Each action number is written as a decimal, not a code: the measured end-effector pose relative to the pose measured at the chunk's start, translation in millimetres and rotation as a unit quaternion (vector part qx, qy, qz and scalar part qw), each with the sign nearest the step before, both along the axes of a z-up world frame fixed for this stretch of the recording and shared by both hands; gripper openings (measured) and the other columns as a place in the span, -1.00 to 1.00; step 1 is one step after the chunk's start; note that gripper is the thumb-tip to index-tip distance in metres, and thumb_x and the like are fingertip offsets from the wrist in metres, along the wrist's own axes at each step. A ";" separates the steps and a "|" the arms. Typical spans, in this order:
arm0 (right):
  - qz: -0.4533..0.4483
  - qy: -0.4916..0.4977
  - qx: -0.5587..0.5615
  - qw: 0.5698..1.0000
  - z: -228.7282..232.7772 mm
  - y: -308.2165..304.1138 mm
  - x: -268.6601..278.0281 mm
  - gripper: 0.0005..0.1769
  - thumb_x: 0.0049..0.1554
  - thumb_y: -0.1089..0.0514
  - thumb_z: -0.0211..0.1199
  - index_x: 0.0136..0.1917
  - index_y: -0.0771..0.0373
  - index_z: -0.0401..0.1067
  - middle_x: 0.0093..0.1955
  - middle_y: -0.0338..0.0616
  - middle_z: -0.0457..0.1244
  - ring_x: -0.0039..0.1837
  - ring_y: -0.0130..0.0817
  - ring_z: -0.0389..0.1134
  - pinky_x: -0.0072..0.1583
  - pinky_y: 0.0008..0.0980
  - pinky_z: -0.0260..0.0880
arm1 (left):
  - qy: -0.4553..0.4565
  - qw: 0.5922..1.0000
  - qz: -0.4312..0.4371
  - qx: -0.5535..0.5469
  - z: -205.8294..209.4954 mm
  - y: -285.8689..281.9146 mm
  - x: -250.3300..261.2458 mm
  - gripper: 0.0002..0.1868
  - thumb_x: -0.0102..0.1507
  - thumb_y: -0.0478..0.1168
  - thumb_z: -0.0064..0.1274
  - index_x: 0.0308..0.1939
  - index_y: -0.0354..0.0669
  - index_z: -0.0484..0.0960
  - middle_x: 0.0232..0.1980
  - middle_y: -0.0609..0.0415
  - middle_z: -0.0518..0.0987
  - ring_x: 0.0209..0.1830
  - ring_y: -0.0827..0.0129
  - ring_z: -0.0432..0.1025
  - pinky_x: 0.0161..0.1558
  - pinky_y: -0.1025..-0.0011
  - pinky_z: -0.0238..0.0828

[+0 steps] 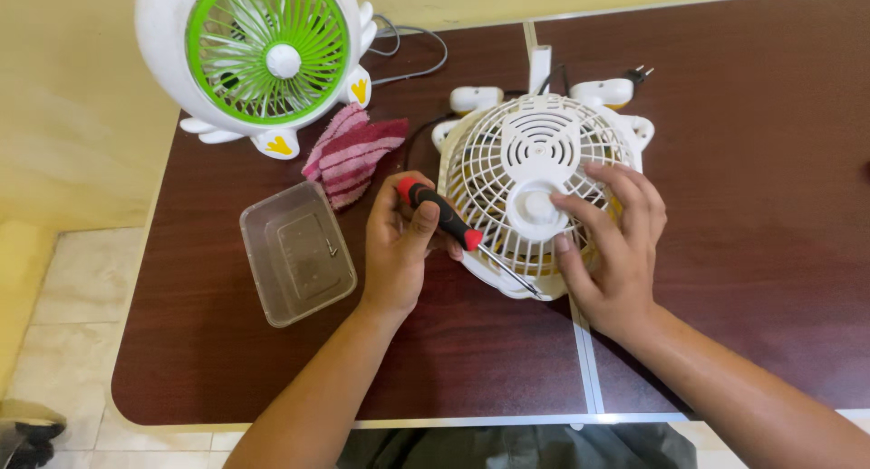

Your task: The person reassembles a small electric fan by attaching the front grille, securing the central cap, and then fastening the rear grille with screws using a screwdriver. The fan is placed upright on the table after assembly.

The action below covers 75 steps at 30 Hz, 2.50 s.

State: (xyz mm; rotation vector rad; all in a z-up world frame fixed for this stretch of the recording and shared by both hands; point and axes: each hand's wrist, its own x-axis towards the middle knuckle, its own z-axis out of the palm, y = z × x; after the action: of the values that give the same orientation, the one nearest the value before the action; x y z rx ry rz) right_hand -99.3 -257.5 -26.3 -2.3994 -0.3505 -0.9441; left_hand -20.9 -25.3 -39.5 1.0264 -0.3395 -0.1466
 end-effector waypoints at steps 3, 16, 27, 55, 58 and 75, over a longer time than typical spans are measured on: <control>0.001 -0.032 -0.002 0.999 -4.1 -0.4 2.0 -0.62 0.09 0.24 0.35 0.20 0.20 0.48 0.44 0.04 0.12 0.53 0.09 0.01 0.53 0.08 0.01 | -0.019 1.000 0.008 0.004 0.2 0.9 1.2 -0.52 0.36 -0.03 0.19 0.15 -0.23 0.34 -0.18 0.03 0.56 -0.37 0.39 0.49 -0.35 0.42 0.52; 0.003 -0.048 0.010 0.999 -10.5 0.8 -0.3 -0.63 0.06 0.23 0.36 0.16 0.18 0.49 0.40 0.05 0.13 0.51 0.08 0.02 0.54 0.09 0.01 | -0.175 0.976 0.026 0.130 9.0 9.2 -22.4 -0.46 0.34 -0.09 0.25 0.24 -0.28 0.37 -0.10 0.05 0.61 -0.21 0.54 0.50 -0.14 0.56 0.53; 0.014 -0.049 0.023 0.998 -10.8 3.2 -0.2 -0.60 0.04 0.24 0.37 0.17 0.15 0.48 0.39 0.03 0.13 0.49 0.06 0.03 0.52 0.06 0.04 | -0.309 0.913 0.063 0.261 11.0 8.4 -26.3 -0.45 0.30 -0.08 0.32 0.20 -0.28 0.43 -0.05 0.04 0.64 -0.07 0.45 0.58 0.02 0.49 0.60; 0.023 -0.042 0.029 0.998 -6.4 4.8 -0.3 -0.56 0.03 0.25 0.38 0.20 0.13 0.48 0.40 0.02 0.13 0.49 0.07 0.02 0.50 0.03 0.05 | -0.389 0.847 -0.001 0.364 34.2 -4.5 -17.3 -0.36 0.19 0.00 0.40 0.23 -0.16 0.48 -0.19 0.09 0.61 -0.29 0.34 0.58 -0.21 0.44 0.56; 0.024 -0.041 0.028 0.998 -5.2 4.0 -0.2 -0.56 0.02 0.24 0.38 0.20 0.13 0.48 0.39 0.02 0.13 0.48 0.07 0.02 0.49 0.03 0.05 | -0.403 0.838 -0.013 0.369 37.7 -7.1 -16.5 -0.36 0.20 0.01 0.39 0.24 -0.14 0.48 -0.18 0.09 0.61 -0.29 0.33 0.57 -0.19 0.43 0.56; 0.039 -0.044 0.039 0.997 -10.9 -1.7 3.6 -0.55 -0.03 0.22 0.39 0.15 0.23 0.42 0.41 0.07 0.13 0.51 0.10 0.02 0.49 0.08 0.06 | -0.460 0.806 -0.126 0.351 77.0 -27.9 -0.3 -0.43 0.33 -0.05 0.22 0.35 -0.10 0.40 0.15 0.03 0.63 -0.01 0.15 0.62 0.00 0.34 0.58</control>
State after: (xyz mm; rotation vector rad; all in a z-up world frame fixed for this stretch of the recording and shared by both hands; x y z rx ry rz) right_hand -95.7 -259.2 -37.2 -2.2611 -0.4293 -1.0124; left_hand -21.2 -53.2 37.5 1.7553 -1.3954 0.0095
